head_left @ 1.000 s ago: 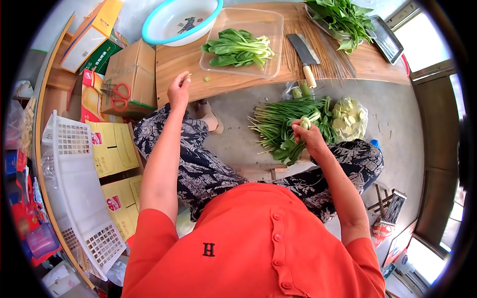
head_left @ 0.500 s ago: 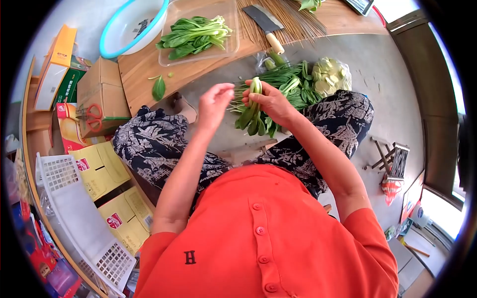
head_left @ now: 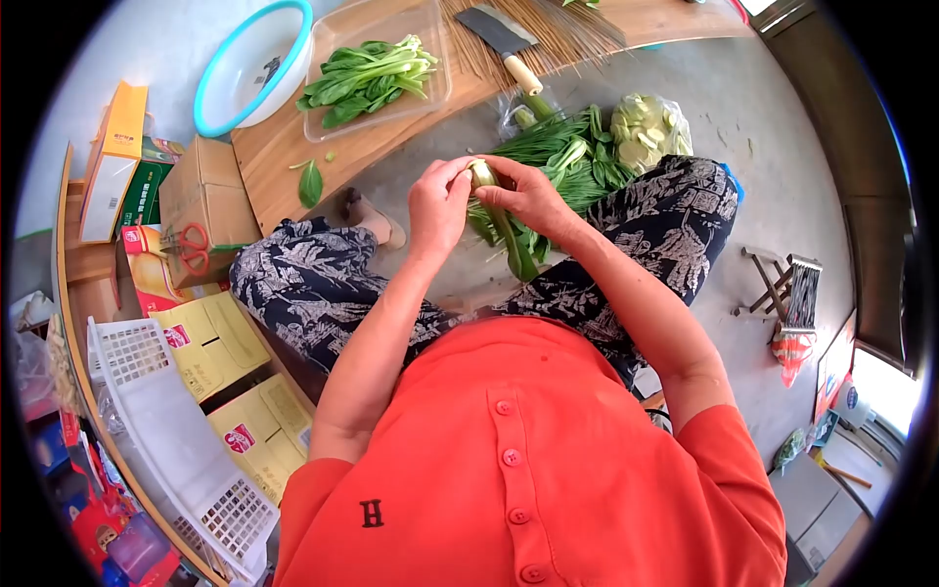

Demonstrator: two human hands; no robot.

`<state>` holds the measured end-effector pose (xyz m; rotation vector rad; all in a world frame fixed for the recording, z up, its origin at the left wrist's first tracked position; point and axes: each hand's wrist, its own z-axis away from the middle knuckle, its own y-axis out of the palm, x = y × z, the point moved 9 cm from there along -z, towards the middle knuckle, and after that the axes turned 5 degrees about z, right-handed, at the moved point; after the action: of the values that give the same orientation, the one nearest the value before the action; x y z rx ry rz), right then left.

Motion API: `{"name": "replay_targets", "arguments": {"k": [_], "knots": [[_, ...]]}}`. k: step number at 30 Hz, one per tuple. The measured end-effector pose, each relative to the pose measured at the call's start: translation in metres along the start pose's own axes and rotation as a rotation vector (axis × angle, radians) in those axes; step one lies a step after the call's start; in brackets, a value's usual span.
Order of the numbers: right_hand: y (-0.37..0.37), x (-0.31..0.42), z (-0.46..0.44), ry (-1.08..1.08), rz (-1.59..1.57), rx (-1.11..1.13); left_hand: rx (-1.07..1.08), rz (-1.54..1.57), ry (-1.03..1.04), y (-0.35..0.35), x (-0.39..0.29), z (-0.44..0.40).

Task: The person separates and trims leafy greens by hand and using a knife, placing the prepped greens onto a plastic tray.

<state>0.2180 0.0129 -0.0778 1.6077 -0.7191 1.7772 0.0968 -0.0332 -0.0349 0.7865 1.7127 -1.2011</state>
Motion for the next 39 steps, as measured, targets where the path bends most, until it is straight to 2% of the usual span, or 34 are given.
{"name": "replay_targets", "arguments": {"k": [2, 4, 5, 7, 9, 11, 12, 14, 15, 17, 19, 21, 22, 23, 25, 26, 30, 32, 33, 35, 37, 39], "knots": [[-0.003, -0.006, 0.0, -0.002, 0.082, 0.011, 0.017, -0.081, 0.075, 0.0, -0.01, 0.0], [-0.002, 0.0, 0.002, -0.02, 0.204, 0.049, 0.02, -0.248, 0.257, 0.002, -0.03, 0.002], [-0.005, 0.002, 0.004, -0.016, 0.203, 0.046, 0.024, -0.246, 0.256, 0.001, -0.031, 0.001], [0.004, 0.004, 0.007, 0.085, 0.058, 0.191, 0.103, -0.317, 0.286, 0.002, -0.034, -0.001], [0.003, 0.008, 0.012, 0.132, -0.013, 0.23, 0.107, -0.318, 0.296, 0.001, -0.033, -0.003], [0.013, 0.005, 0.017, 0.26, -0.411, 0.346, 0.153, -0.127, 0.242, 0.001, -0.022, -0.005], [0.016, 0.009, 0.017, 0.27, -0.472, 0.376, 0.152, -0.128, 0.243, 0.005, -0.015, -0.005], [0.017, 0.014, 0.014, 0.211, -0.544, 0.385, 0.155, 0.266, -0.054, 0.012, 0.021, -0.004], [0.018, 0.023, 0.012, 0.154, -0.617, 0.393, 0.155, 0.266, -0.054, 0.011, 0.018, -0.004], [0.007, 0.019, 0.01, 0.202, -0.531, 0.235, 0.13, 0.611, -0.429, 0.018, 0.041, 0.009], [-0.007, -0.002, 0.001, 0.19, -0.317, 0.063, 0.12, 0.691, -0.456, 0.021, 0.037, 0.013], [-0.018, -0.023, -0.002, 0.143, -0.018, -0.029, 0.108, 0.596, -0.469, 0.029, 0.033, 0.014], [-0.02, -0.021, -0.003, 0.068, 0.131, -0.069, 0.055, 0.505, -0.349, 0.029, 0.028, 0.009], [-0.021, -0.018, -0.003, -0.008, 0.281, -0.109, 0.053, 0.506, -0.349, 0.033, 0.033, 0.008], [-0.015, -0.011, 0.0, -0.009, 0.263, -0.098, -0.052, 0.318, -0.223, 0.024, 0.021, 0.003], [-0.013, -0.005, 0.003, -0.045, 0.28, -0.095, -0.044, 0.244, -0.299, 0.023, 0.027, 0.006], [-0.013, -0.011, -0.003, -0.072, 0.187, -0.085, -0.041, 0.167, -0.235, 0.018, 0.026, 0.003], [-0.014, -0.018, -0.003, -0.062, 0.124, -0.096, -0.059, 0.109, -0.138, 0.015, 0.017, 0.004], [-0.014, -0.015, -0.002, -0.047, 0.169, -0.1, -0.059, 0.109, -0.141, 0.015, 0.017, 0.004], [-0.014, -0.006, -0.001, -0.033, 0.215, -0.104, -0.068, -0.231, 0.064, 0.013, -0.003, 0.002], [-0.014, 0.007, 0.004, -0.009, 0.343, -0.129, -0.072, -0.296, 0.107, 0.013, -0.01, 0.002], [-0.015, 0.001, 0.002, -0.002, 0.341, -0.118, -0.075, -0.361, 0.153, 0.015, -0.014, 0.004]]}}
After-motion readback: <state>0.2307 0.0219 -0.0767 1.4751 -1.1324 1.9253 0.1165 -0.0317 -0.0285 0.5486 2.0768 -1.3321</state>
